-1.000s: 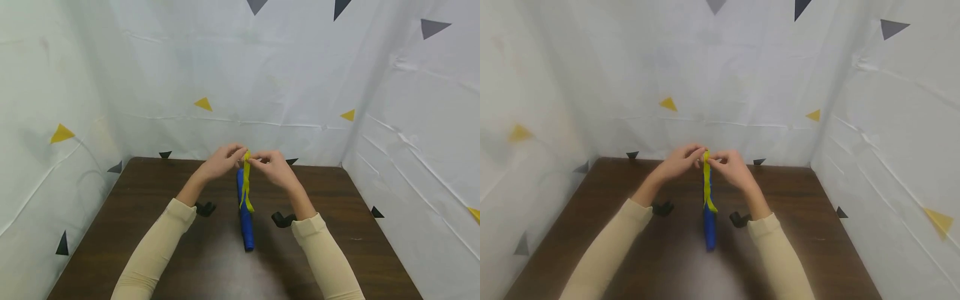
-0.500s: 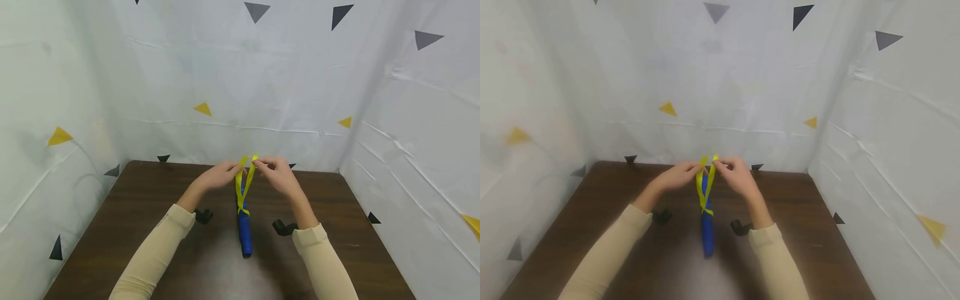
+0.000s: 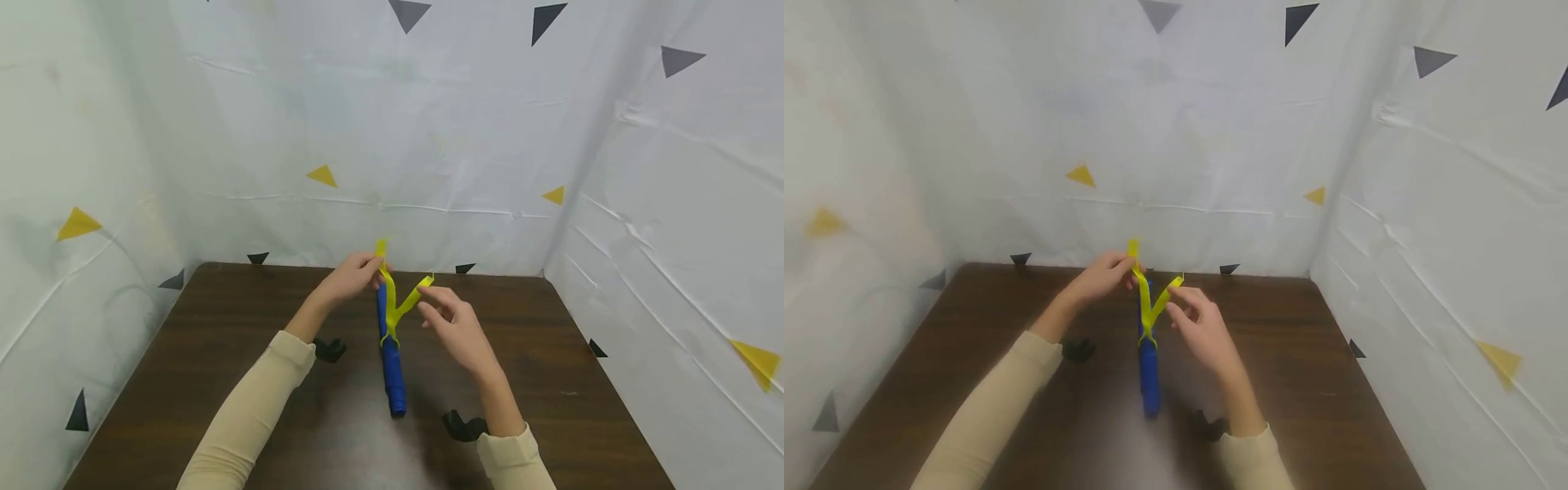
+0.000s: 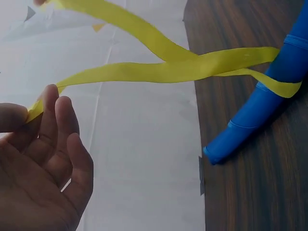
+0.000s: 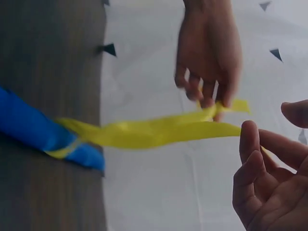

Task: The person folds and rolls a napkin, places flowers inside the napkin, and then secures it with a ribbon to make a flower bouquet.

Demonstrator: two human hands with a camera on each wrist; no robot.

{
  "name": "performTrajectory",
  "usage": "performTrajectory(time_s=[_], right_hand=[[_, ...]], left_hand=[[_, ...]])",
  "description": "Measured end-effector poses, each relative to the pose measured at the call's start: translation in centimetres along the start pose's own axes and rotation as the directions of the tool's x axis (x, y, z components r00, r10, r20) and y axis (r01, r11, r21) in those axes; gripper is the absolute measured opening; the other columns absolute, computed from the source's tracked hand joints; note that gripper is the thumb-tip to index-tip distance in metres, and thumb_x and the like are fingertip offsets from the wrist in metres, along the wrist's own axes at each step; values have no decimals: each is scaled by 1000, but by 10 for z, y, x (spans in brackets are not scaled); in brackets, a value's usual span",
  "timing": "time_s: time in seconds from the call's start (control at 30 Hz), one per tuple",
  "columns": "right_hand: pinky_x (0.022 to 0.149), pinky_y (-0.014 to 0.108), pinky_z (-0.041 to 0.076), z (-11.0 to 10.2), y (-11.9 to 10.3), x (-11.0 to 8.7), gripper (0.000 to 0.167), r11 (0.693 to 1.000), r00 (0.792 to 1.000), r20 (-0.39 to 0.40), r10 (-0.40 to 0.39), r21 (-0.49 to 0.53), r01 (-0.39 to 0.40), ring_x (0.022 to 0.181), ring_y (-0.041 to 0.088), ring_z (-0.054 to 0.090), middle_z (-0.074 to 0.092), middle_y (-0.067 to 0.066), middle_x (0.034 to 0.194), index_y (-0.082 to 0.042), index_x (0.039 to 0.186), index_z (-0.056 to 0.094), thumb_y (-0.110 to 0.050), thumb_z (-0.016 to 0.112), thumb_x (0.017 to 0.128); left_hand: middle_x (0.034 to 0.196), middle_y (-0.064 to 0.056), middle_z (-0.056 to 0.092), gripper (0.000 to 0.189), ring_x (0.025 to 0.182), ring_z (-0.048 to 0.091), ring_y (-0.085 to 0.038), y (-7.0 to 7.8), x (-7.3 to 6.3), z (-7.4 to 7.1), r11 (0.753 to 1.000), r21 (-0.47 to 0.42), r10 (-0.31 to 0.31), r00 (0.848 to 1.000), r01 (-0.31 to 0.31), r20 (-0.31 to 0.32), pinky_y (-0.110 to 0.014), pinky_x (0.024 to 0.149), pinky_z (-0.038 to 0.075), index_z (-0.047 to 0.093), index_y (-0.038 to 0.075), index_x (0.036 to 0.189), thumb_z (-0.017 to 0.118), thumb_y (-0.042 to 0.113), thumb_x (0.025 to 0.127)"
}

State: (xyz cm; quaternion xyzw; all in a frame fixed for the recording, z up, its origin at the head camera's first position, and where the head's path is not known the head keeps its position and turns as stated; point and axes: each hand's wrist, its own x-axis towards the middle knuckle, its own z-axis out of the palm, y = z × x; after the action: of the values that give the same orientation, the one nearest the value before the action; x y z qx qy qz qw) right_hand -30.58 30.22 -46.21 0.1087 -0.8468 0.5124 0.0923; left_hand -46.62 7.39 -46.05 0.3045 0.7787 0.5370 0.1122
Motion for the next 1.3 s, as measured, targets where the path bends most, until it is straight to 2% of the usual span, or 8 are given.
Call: performTrajectory(time_s=[0.3, 0.47, 0.6, 0.7, 0.8, 0.9, 1.1, 1.3], right_hand=[[84, 32, 61, 69, 15, -51, 41, 995, 973, 228, 21, 95, -44, 100, 30, 72, 59, 0, 149, -18, 150, 64, -32, 61, 112], [79, 25, 59, 90, 29, -65, 31, 998, 914, 406, -1, 64, -28, 98, 22, 72, 68, 1, 141, -18, 141, 72, -18, 60, 112], [86, 30, 61, 86, 39, -66, 28, 996, 865, 501, -20, 82, -25, 101, 28, 73, 71, 11, 139, -6, 130, 76, -7, 56, 111], [86, 34, 61, 73, 52, -57, 26, 998, 894, 447, 6, 51, -32, 98, 30, 73, 72, 15, 133, -4, 127, 76, -6, 56, 111], [80, 31, 58, 59, 69, -41, 21, 998, 953, 296, 57, -52, -44, 91, 23, 69, 72, 12, 126, -7, 127, 73, -9, 62, 109], [77, 31, 54, 51, 80, -24, 25, 983, 980, 172, 98, -169, -68, 88, 19, 64, 72, 9, 118, -9, 131, 70, -14, 70, 105], [63, 34, 46, 50, 91, 2, 46, 943, 963, 204, 177, -314, -107, 68, 17, 54, 62, 1, 89, -12, 144, 65, -28, 76, 102], [64, 34, 49, 54, 96, 9, 34, 931, 948, 229, 221, -339, -135, 73, 16, 59, 69, 1, 95, -18, 131, 73, -35, 76, 102]], left_hand=[[106, -18, 71, 44, 95, 68, -35, -10, -7, -2, 1000, 0, -17, 999, 17, -41, -36, 83, 57, 75, 7, 119, 42, 37, 116], [108, -20, 71, 43, 92, 67, -28, -11, -8, -3, 1000, 2, -15, 999, 15, -48, -36, 84, 57, 75, 9, 117, 43, 37, 116], [108, -23, 70, 42, 93, 67, -34, -8, -8, -2, 1000, -18, -3, 999, 2, -44, -36, 84, 58, 73, 7, 116, 43, 35, 116], [106, -22, 70, 43, 97, 66, -43, -6, -7, 0, 999, -32, 10, 999, -11, -38, -36, 84, 58, 73, 6, 117, 43, 36, 117], [103, -17, 70, 45, 99, 66, -46, -5, -7, 1, 999, -28, 26, 999, -26, -25, -37, 83, 58, 74, 7, 118, 42, 39, 117], [102, -14, 69, 47, 95, 66, -40, -5, -7, 2, 999, -12, 39, 999, -39, -10, -39, 82, 57, 74, 8, 118, 40, 40, 118], [103, -13, 66, 48, 90, 65, -30, -8, -10, 6, 999, -1, 32, 999, -32, -6, -40, 81, 56, 74, 10, 119, 39, 43, 118], [100, -13, 63, 47, 87, 63, -29, -8, -8, 15, 998, -34, 51, 998, -50, 30, -36, 77, 54, 73, 9, 120, 40, 43, 118]])
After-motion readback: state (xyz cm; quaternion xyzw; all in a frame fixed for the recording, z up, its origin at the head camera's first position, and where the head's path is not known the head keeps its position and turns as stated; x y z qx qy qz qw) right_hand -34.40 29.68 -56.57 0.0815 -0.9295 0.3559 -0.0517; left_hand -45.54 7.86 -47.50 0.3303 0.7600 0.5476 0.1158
